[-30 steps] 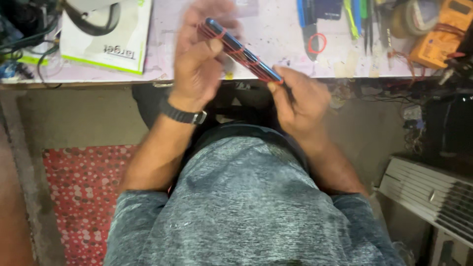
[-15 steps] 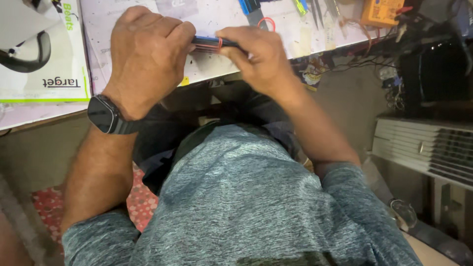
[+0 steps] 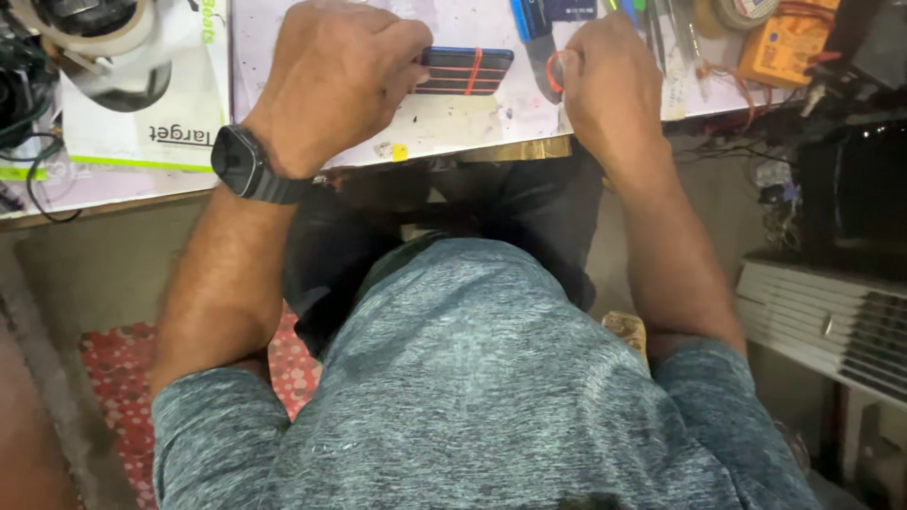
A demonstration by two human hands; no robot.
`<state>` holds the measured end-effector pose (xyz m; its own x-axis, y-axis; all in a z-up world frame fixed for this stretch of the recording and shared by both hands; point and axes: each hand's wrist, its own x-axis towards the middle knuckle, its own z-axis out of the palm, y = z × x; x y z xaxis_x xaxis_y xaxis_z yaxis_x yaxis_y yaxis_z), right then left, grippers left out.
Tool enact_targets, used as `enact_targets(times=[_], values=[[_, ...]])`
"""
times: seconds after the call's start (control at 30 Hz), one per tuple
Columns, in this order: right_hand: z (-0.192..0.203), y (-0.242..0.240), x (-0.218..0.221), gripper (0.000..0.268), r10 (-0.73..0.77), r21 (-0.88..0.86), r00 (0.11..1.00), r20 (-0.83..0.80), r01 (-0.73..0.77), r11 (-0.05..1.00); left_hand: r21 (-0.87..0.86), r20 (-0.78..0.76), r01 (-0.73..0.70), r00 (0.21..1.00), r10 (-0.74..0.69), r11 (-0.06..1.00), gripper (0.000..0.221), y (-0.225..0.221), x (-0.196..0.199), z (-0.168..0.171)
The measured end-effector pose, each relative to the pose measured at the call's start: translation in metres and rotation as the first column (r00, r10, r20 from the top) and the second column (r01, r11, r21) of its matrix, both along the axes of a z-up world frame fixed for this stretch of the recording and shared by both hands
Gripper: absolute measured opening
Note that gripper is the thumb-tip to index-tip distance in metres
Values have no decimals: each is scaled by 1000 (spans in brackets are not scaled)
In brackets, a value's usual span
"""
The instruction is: The person holds a smartphone with a red grid pattern on the screen, likely a temporary fix for a cracked display. They rotate the phone to inspect the screen and edges, then press the power button to check functionality. The person continues to handle the phone, examining the grid pattern and the device's condition.
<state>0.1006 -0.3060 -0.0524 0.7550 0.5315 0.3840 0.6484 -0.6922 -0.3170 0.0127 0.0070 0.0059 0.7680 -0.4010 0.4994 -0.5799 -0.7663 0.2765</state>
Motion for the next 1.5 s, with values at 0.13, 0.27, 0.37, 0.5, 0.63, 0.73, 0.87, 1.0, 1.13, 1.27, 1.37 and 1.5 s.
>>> enact_targets(times=[0.13, 0.27, 0.37, 0.5, 0.63, 0.73, 0.87, 1.0, 1.13, 1.27, 1.37, 1.5], values=[[12, -4, 1, 1, 59, 175, 994, -88, -43, 984, -12, 7, 1, 1000, -1, 1000, 20, 0, 4, -3], [19, 18, -12, 14, 374, 707, 753, -541, 167, 687, 23, 24, 24, 999, -24, 999, 11, 6, 10, -7], [14, 42, -19, 22, 489, 796, 698, -524, 197, 573, -3, 41, 61, 997, -61, 998, 14, 7, 13, -10], [-1, 69, -28, 24, 528, 855, 757, -385, 76, 514, -80, 39, 89, 995, -87, 993, 10, 8, 12, -10], [-12, 86, -36, 23, 375, 786, 888, -267, -24, 617, -142, -19, 109, 993, -113, 984, 20, 10, 12, -3], [-10, 96, -44, 25, 377, 776, 906, -192, -95, 624, -155, -14, 88, 996, -91, 984, 25, 6, 13, -5], [9, 97, -46, 21, 618, 883, 649, -444, 198, 425, -117, 46, 55, 998, -50, 992, 15, 1, 13, -17], [29, 83, -46, 12, 669, 634, 128, -732, 487, 601, 8, 137, 8, 991, -9, 1000, 18, -1, 9, -25], [30, 81, -50, 13, 582, 542, 69, -810, 467, 699, 22, 149, 29, 988, -32, 999, 11, -3, -1, -27], [27, 76, -52, 14, 627, 512, -31, -778, 548, 662, 11, 128, 75, 989, -75, 997, 23, -1, -8, -19], [20, 61, -62, 18, 682, 556, -44, -730, 542, 630, -8, 103, 130, 986, -128, 992, 32, 0, -10, -14], [8, 39, -72, 19, 698, 611, 89, -711, 569, 550, 14, 138, 114, 984, -115, 993, 23, 0, -11, -13]])
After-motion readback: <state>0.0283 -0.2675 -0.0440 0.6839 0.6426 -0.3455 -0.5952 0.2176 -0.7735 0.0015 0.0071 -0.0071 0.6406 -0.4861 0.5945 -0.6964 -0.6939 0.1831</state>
